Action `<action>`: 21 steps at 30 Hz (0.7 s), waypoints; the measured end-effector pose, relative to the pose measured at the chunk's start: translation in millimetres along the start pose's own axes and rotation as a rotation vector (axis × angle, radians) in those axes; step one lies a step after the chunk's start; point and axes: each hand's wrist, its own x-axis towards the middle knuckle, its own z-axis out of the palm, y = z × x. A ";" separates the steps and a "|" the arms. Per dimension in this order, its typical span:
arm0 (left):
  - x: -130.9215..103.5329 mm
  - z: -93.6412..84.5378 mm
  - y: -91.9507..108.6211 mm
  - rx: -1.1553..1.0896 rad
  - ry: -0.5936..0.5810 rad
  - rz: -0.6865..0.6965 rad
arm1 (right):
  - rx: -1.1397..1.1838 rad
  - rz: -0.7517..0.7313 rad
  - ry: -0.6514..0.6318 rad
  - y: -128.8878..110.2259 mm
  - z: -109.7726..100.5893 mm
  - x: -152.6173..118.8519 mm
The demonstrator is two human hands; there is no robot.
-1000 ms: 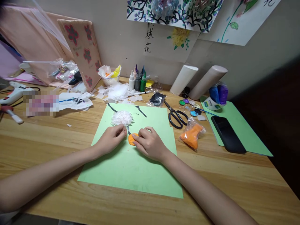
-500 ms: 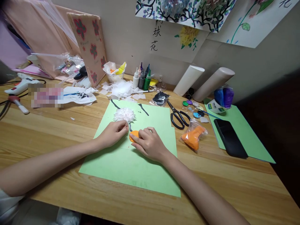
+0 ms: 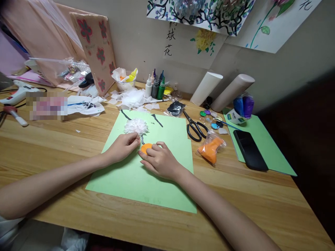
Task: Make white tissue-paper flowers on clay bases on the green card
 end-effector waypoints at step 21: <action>1.4 -0.4 -0.6 0.012 -0.028 -0.009 | -0.114 0.083 0.260 4.1 -0.2 -0.5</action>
